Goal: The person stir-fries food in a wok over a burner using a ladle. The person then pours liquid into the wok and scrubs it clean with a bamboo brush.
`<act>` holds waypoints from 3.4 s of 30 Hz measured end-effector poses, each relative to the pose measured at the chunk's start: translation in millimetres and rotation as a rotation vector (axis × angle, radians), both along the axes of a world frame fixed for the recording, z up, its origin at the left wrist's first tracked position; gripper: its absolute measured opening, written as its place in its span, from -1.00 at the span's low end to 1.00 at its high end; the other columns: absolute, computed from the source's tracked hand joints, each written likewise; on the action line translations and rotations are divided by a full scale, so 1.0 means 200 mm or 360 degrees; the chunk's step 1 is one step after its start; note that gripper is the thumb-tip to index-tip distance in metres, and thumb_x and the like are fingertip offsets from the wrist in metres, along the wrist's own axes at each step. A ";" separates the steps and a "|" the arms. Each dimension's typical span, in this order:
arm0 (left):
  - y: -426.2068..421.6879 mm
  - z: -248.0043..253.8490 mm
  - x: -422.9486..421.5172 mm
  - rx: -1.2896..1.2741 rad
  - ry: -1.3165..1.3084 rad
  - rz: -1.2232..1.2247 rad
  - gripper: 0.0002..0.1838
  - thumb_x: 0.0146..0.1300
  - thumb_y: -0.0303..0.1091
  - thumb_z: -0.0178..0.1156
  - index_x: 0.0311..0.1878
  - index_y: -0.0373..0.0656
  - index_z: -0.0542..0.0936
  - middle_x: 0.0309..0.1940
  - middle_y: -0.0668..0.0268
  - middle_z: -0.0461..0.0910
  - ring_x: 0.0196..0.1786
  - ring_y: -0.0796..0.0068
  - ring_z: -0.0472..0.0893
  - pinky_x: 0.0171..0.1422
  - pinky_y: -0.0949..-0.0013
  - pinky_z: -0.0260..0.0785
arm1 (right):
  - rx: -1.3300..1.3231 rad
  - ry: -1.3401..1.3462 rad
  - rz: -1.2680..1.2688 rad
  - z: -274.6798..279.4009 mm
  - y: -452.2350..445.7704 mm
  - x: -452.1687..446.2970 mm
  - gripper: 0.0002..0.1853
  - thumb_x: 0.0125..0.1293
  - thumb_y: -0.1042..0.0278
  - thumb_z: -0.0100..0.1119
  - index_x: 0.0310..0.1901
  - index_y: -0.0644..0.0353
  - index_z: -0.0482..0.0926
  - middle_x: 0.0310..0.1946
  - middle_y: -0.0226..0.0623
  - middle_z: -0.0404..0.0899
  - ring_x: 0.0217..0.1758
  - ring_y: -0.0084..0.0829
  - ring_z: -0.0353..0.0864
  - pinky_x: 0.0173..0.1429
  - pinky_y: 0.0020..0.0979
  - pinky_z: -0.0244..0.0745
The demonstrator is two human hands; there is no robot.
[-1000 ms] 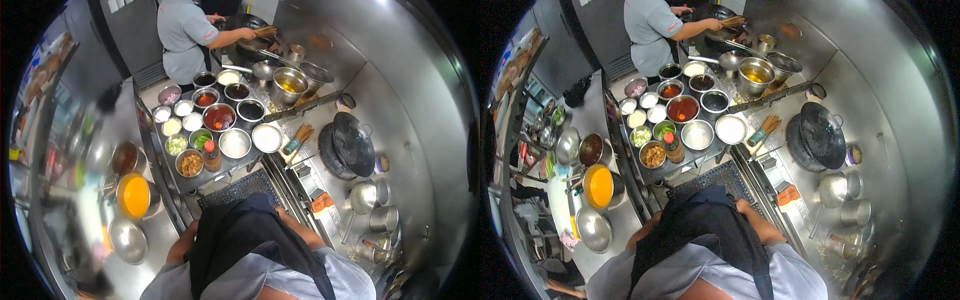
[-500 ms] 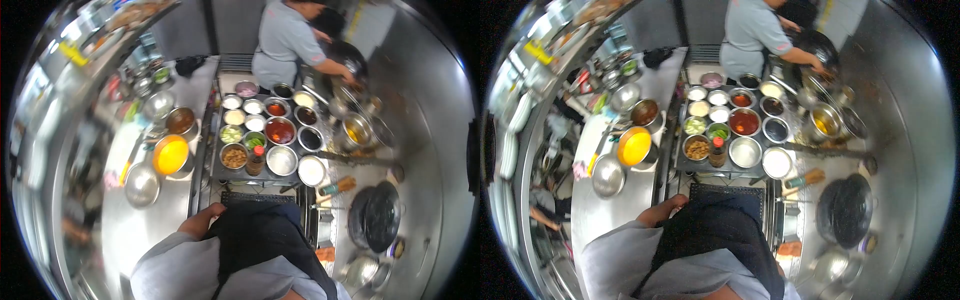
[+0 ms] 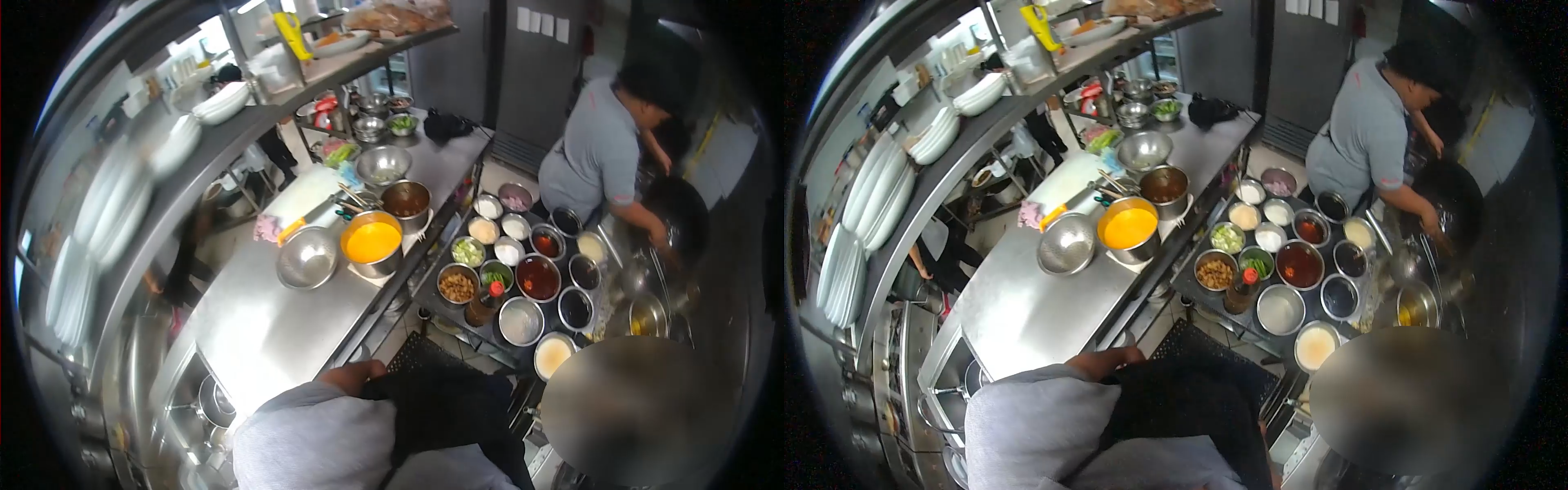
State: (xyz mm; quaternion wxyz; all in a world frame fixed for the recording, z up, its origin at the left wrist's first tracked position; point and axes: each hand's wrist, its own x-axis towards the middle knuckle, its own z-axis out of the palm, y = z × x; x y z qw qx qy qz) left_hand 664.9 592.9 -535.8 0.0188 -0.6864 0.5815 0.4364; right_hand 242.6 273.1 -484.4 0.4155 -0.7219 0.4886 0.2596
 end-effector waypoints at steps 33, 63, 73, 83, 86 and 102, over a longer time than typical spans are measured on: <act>-1.45 0.49 0.07 0.0946 0.0240 -0.0183 -0.80 0.27 -0.10 0.18 -0.16 0.06 0.64 -0.50 0.48 0.48 -0.50 0.56 0.45 -0.47 0.21 0.38 | 0.0070 0.0320 -0.0678 -0.69 1.57 -0.37 -0.47 0.29 -0.07 0.01 0.12 0.12 0.63 0.21 -0.12 0.56 0.22 -0.21 0.59 0.26 -0.26 0.47; -1.48 0.06 0.22 0.0282 0.0407 -0.2039 -0.57 0.26 -0.03 0.10 -0.10 -0.19 0.70 -0.17 0.04 0.71 -0.09 0.11 0.69 0.05 0.18 0.50 | -0.0657 -0.0743 -0.2980 0.35 1.87 0.80 -0.80 0.34 0.26 0.10 -0.33 0.21 0.58 -0.49 -0.34 0.61 -0.52 -0.40 0.58 -0.38 -0.39 0.55; -1.41 0.60 0.17 0.0177 -0.0045 -0.2204 -0.53 0.12 0.03 0.15 -0.11 -0.14 0.72 -0.05 0.09 0.70 0.03 0.07 0.67 0.14 0.20 0.50 | -0.2446 -0.2541 -0.1258 2.59 1.43 0.71 -0.59 0.32 0.03 0.12 -0.55 0.17 0.38 -0.66 -0.35 0.30 -0.55 -0.36 0.34 -0.15 -0.01 0.51; -1.46 0.16 0.29 -0.0024 0.0105 -0.2268 -0.61 0.13 0.02 0.11 -0.28 -0.07 0.74 -0.16 0.19 0.73 -0.06 0.11 0.69 -0.01 0.11 0.51 | -0.2594 -0.2619 0.0870 3.46 1.70 1.20 -0.72 0.52 0.40 -0.12 -0.26 0.28 0.60 -0.38 -0.35 0.55 -0.25 -0.51 0.55 0.33 -0.35 0.49; -1.47 0.13 0.30 0.0035 0.0099 -0.2158 -0.59 0.14 0.05 0.12 -0.23 -0.06 0.74 -0.15 0.19 0.72 -0.05 0.11 0.68 0.00 0.13 0.51 | -0.2724 -0.2575 0.0748 3.52 1.63 1.26 -0.70 0.53 0.50 -0.17 -0.37 0.29 0.54 -0.39 -0.35 0.54 -0.23 -0.50 0.54 0.37 -0.31 0.44; -1.45 0.34 0.29 0.0326 0.0013 -0.1773 -0.57 0.13 0.01 0.18 -0.14 -0.14 0.73 -0.20 0.05 0.71 -0.23 0.12 0.72 -0.12 0.19 0.54 | -0.3609 -0.1777 0.0577 3.63 1.66 1.28 -0.70 0.42 0.48 -0.03 -0.55 0.19 0.36 -0.59 -0.41 0.40 -0.45 -0.45 0.43 -0.01 -0.30 0.52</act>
